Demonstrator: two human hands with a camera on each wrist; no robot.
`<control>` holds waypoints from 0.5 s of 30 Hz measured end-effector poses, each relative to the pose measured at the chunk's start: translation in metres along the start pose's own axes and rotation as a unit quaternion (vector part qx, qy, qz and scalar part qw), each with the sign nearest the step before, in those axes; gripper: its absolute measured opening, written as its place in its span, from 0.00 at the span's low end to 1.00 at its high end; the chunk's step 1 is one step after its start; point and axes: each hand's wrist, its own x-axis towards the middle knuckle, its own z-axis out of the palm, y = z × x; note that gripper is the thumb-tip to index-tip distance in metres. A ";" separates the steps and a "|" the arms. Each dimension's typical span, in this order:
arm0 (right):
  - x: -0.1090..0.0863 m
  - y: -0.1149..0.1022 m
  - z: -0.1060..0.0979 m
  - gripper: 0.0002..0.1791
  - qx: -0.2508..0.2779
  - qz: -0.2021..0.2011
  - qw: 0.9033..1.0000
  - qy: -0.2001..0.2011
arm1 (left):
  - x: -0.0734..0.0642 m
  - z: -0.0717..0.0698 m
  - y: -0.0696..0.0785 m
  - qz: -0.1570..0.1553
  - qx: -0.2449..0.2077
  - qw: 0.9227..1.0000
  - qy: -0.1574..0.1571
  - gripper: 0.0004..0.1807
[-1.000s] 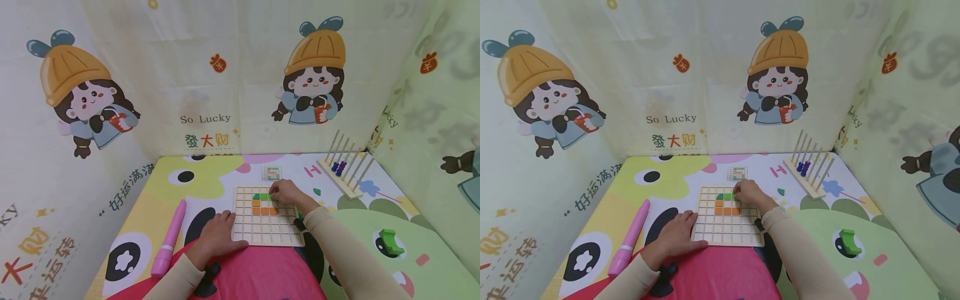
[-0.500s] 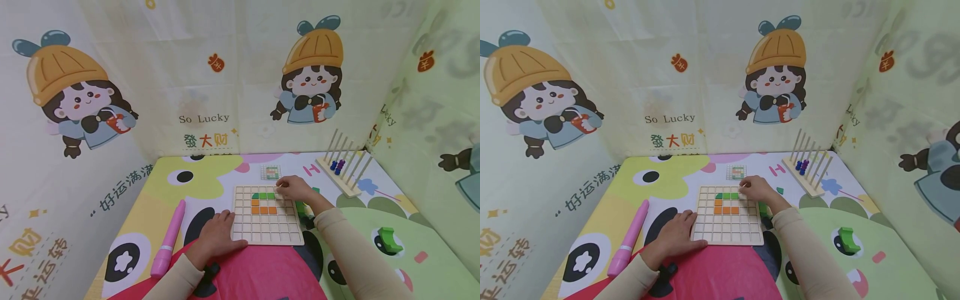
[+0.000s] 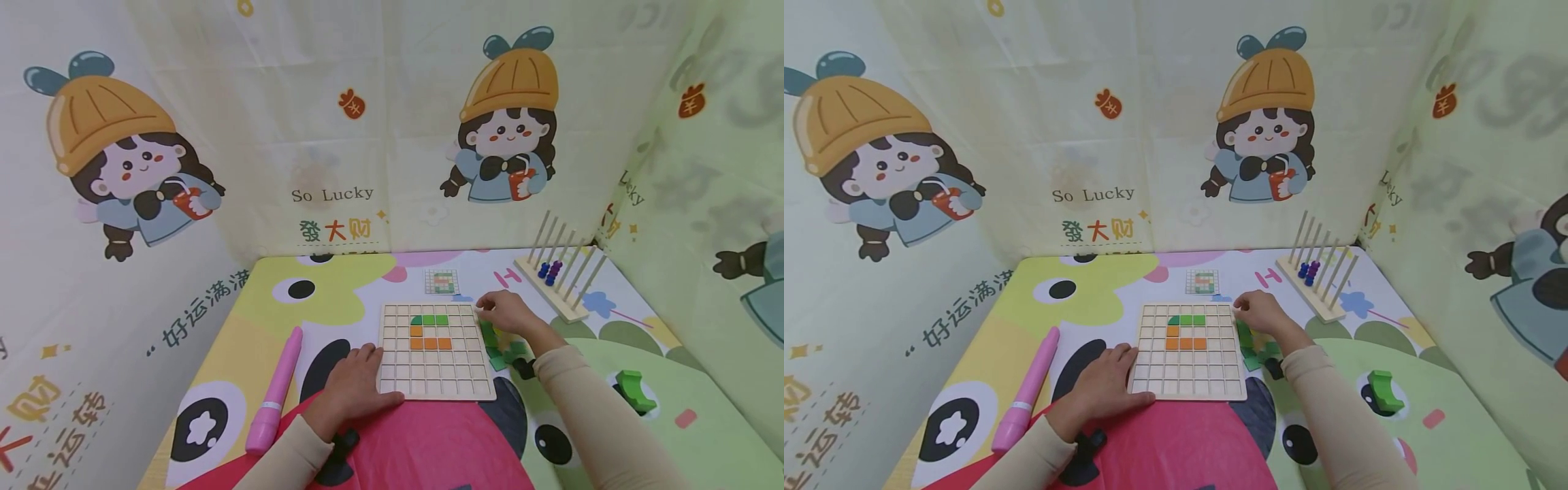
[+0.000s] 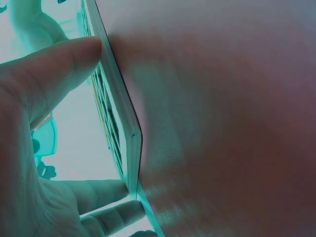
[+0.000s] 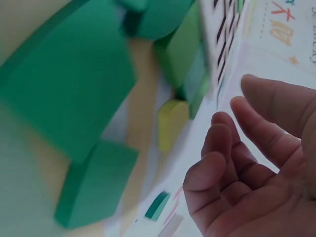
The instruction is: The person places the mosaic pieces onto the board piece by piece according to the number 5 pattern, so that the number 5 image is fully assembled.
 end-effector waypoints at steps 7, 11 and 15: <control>-0.006 0.008 0.001 0.17 -0.027 0.014 0.999 -0.022 | 0.000 0.000 0.000 -0.001 0.004 1.000 -0.001 0.55; -0.006 0.009 0.003 0.17 -0.037 0.019 0.999 -0.032 | -0.001 0.000 0.000 0.002 0.006 1.000 0.005 0.55; -0.005 0.009 0.005 0.15 -0.039 0.019 0.999 -0.030 | -0.001 0.001 0.000 0.003 0.006 1.000 0.006 0.56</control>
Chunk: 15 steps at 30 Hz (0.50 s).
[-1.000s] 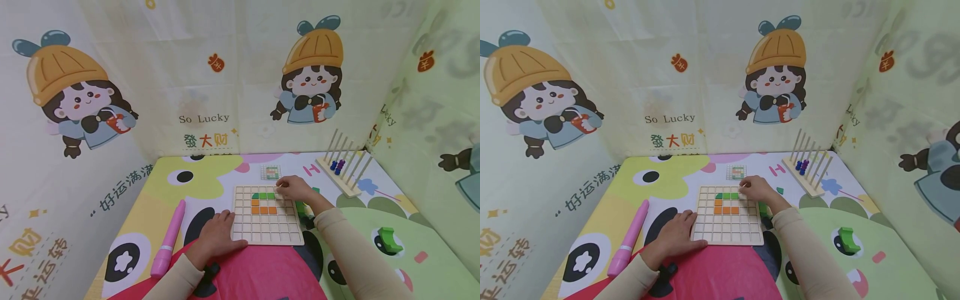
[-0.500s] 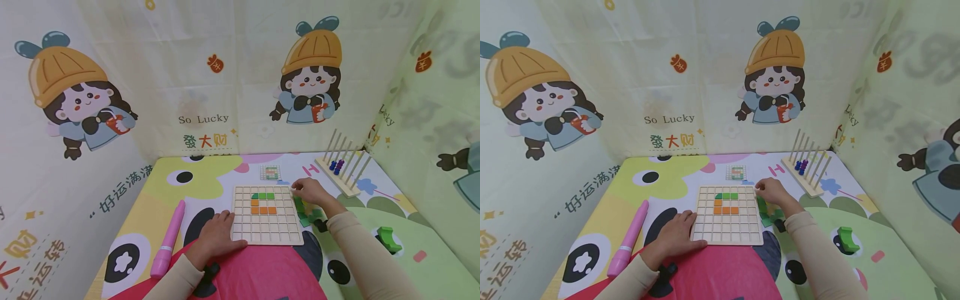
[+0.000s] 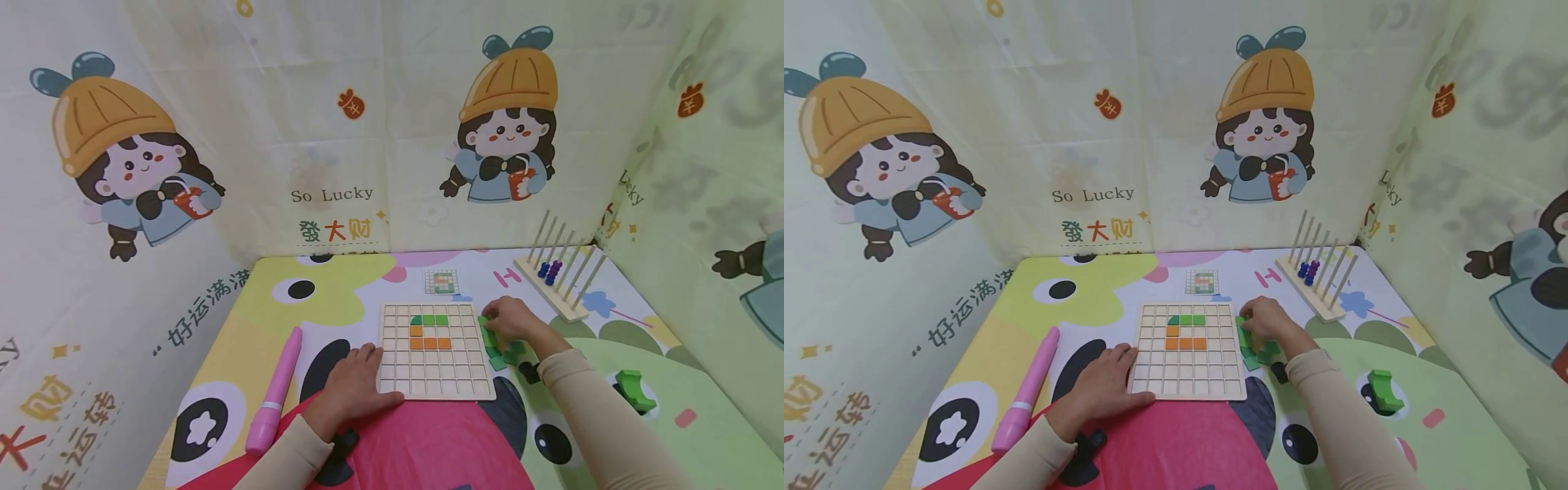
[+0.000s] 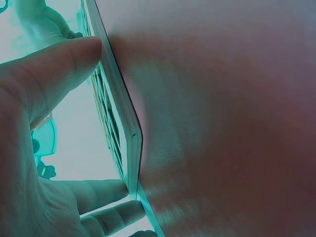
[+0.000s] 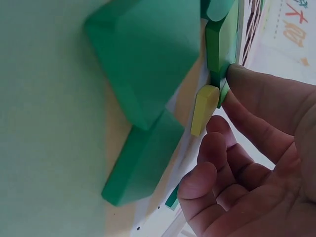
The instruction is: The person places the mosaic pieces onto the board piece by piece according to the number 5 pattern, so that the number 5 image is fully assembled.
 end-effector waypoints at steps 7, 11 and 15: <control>-0.001 0.001 0.002 0.13 0.007 0.003 1.000 0.012 | 0.000 -0.001 0.001 0.001 0.000 1.000 -0.002 0.56; -0.002 -0.001 0.003 0.12 0.015 0.006 1.000 0.023 | 0.000 -0.001 0.000 0.000 0.000 1.000 -0.006 0.56; -0.003 -0.001 0.004 0.09 0.016 0.000 0.999 0.035 | 0.000 0.000 0.000 -0.001 -0.001 1.000 -0.006 0.56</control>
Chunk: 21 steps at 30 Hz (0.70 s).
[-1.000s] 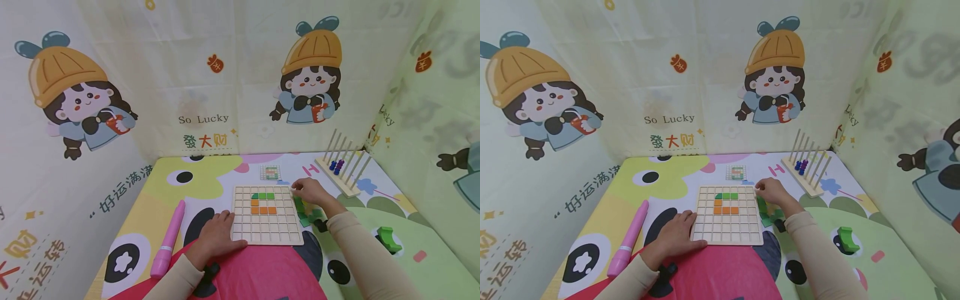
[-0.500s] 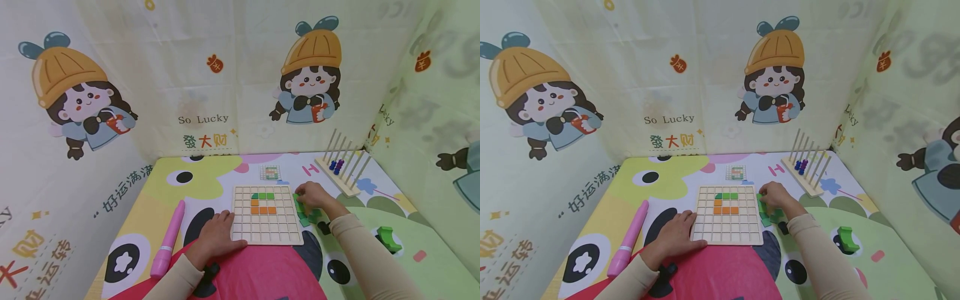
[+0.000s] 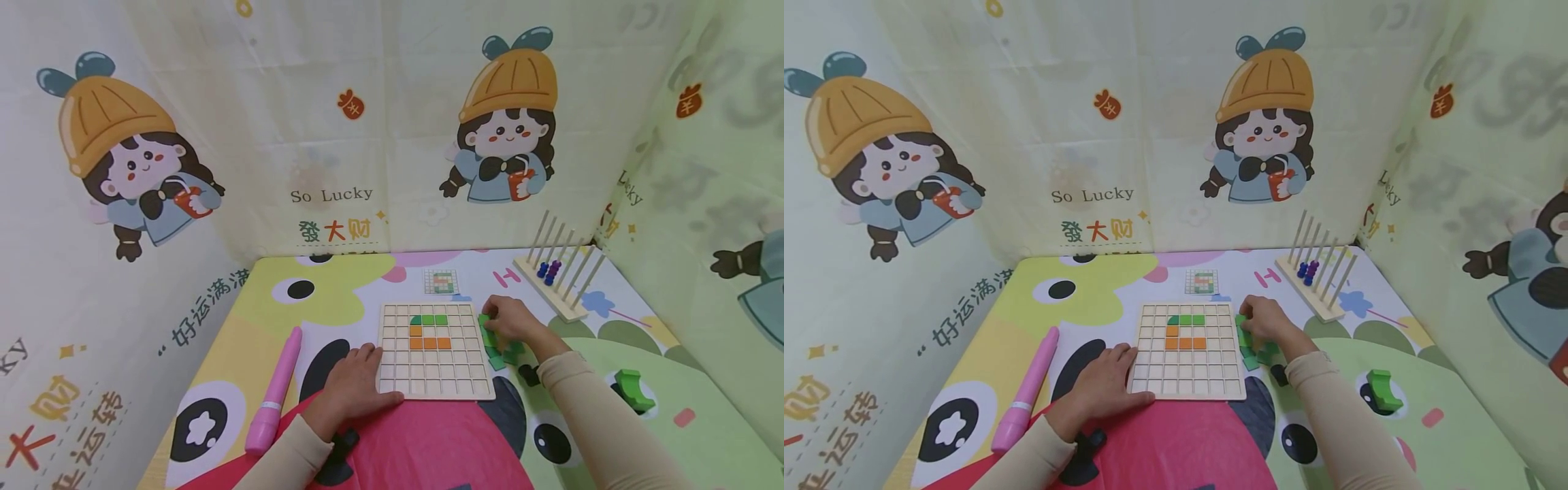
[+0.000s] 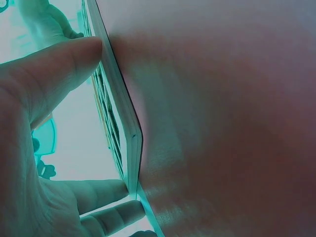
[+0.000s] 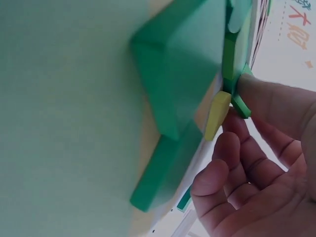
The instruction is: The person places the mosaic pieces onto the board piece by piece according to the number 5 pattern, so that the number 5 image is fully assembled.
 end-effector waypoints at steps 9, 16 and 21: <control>0.000 0.006 -0.002 0.04 -0.002 -0.031 0.999 0.021 | 0.000 0.000 0.000 0.000 0.002 1.000 0.001 0.56; -0.001 0.006 -0.006 0.04 0.037 -0.024 0.999 0.008 | -0.001 -0.001 0.000 0.002 0.000 1.000 0.003 0.56; 0.000 0.001 -0.007 0.07 0.066 -0.022 0.998 0.012 | -0.001 -0.002 0.001 0.003 -0.002 1.000 0.004 0.56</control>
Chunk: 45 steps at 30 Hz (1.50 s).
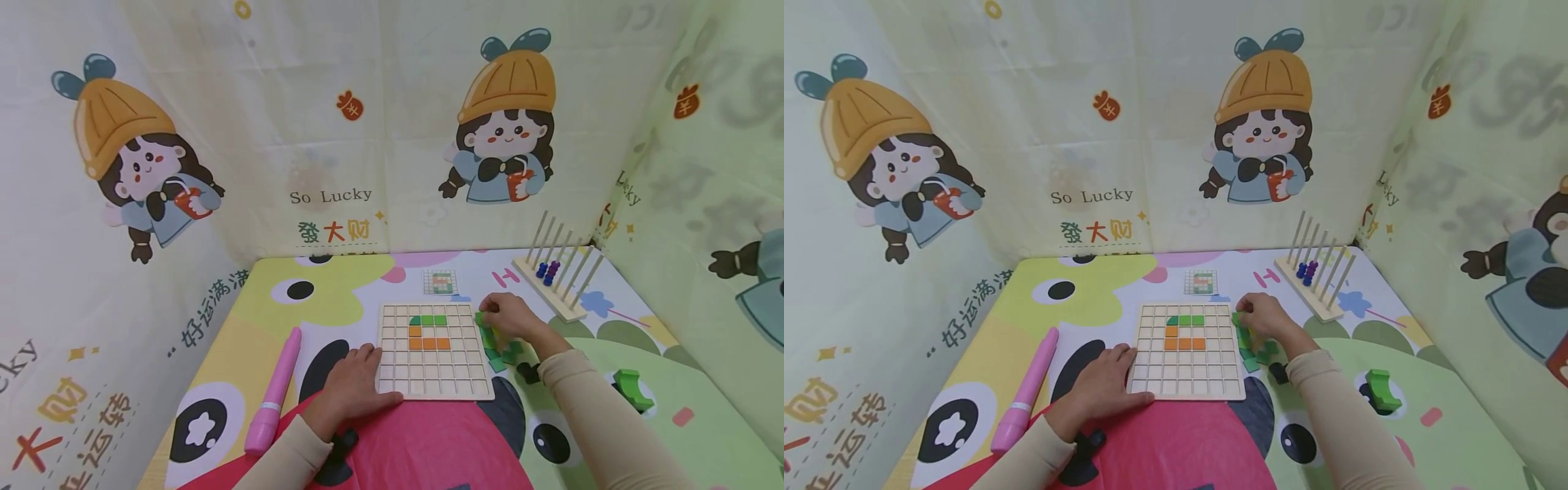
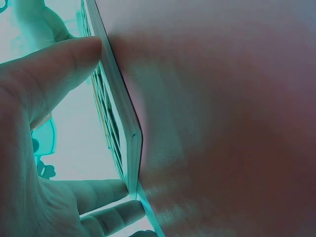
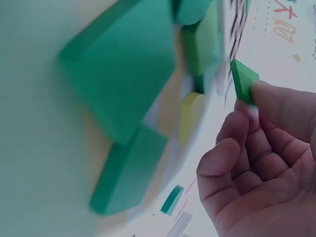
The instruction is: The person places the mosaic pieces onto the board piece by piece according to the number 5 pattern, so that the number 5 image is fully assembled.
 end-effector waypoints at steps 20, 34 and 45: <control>0.021 -0.031 0.022 0.08 0.080 0.031 0.996 -0.012 | 0.001 0.002 -0.003 0.001 0.012 1.000 0.000 0.55; 0.032 -0.039 0.032 0.05 0.027 0.048 0.998 -0.020 | 0.000 -0.001 -0.001 0.002 0.008 1.000 0.003 0.55; 0.035 -0.045 0.034 0.04 -0.048 0.019 0.998 -0.033 | 0.001 -0.001 -0.002 0.003 0.006 1.000 0.001 0.55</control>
